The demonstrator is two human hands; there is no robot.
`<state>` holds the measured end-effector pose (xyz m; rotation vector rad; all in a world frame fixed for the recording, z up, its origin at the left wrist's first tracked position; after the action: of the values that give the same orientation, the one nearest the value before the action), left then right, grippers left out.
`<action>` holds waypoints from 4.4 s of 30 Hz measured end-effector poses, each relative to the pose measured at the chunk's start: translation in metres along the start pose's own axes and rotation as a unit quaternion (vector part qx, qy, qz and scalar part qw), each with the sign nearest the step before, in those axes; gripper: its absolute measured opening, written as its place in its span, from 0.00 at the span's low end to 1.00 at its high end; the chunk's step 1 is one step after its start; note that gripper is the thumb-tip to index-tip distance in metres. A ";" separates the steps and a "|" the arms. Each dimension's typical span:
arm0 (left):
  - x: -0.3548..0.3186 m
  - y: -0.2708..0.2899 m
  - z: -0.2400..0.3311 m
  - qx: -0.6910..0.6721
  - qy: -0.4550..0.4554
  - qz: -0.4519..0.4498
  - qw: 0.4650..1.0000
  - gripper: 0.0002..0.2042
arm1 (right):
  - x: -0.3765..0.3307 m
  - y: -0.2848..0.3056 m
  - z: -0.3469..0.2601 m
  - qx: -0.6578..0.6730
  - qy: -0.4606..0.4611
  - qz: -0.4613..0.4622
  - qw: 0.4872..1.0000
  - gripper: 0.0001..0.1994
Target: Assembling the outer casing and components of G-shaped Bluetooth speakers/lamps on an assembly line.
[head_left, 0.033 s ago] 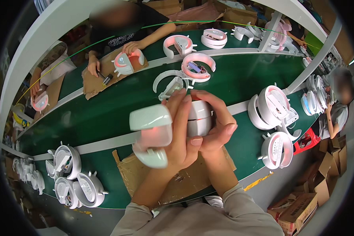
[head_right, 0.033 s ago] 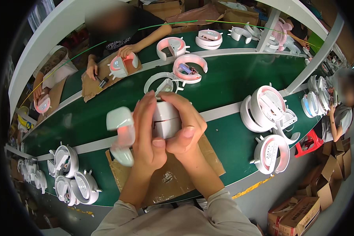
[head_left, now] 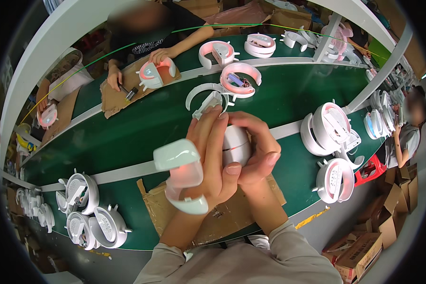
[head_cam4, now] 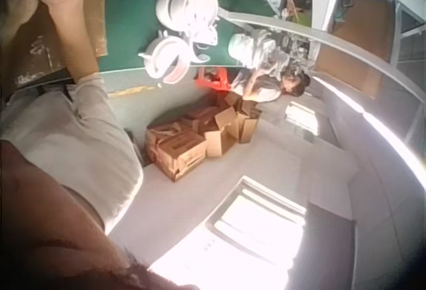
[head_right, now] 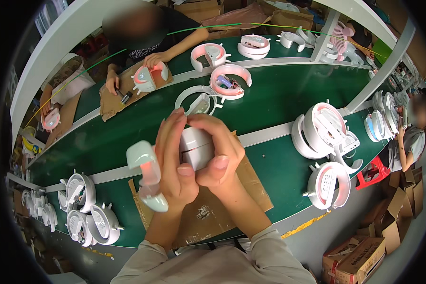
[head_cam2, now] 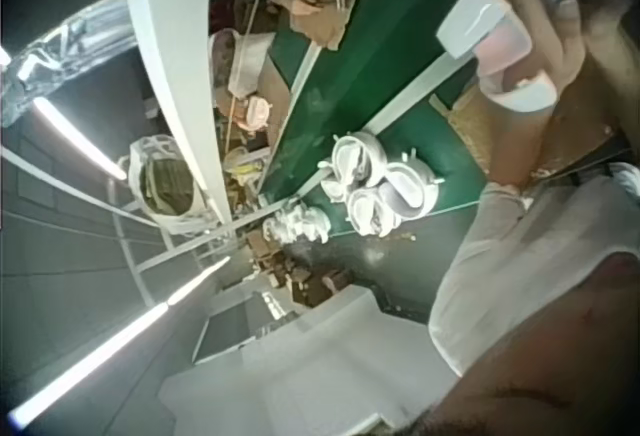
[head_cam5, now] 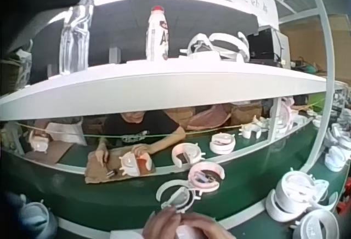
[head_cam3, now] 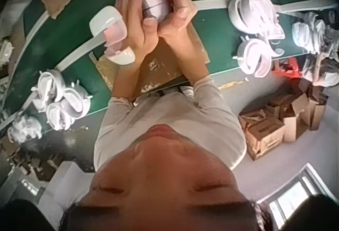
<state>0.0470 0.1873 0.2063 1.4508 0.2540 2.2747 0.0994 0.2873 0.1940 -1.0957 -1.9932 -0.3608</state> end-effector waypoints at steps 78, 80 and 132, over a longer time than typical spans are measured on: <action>-0.048 -0.004 -0.210 0.200 0.169 -0.166 0.951 0.21 | -0.101 0.138 0.030 -0.059 -0.351 -0.055 0.933 0.33; -0.054 0.019 -0.179 0.168 0.169 -0.155 0.959 0.20 | -0.114 0.139 0.042 0.031 -0.379 -0.029 0.925 0.32; -0.214 -0.051 0.152 -0.467 0.149 -0.268 0.830 0.14 | -0.122 0.031 -0.148 0.206 -0.032 -0.476 0.854 0.32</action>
<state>0.2737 0.1263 0.0786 0.4300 -0.3092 1.7045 0.2365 0.1495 0.1888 0.2187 -2.4027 -0.3610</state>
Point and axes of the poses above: each hand's wrist, its own x-axis towards the middle knuckle, its own y-axis out of the back of the hand, z = x × y, the point moved 10 cm from there along x, towards the middle knuckle, and after that the axes turned 2 degrees about -x, right-handed, at the moved point
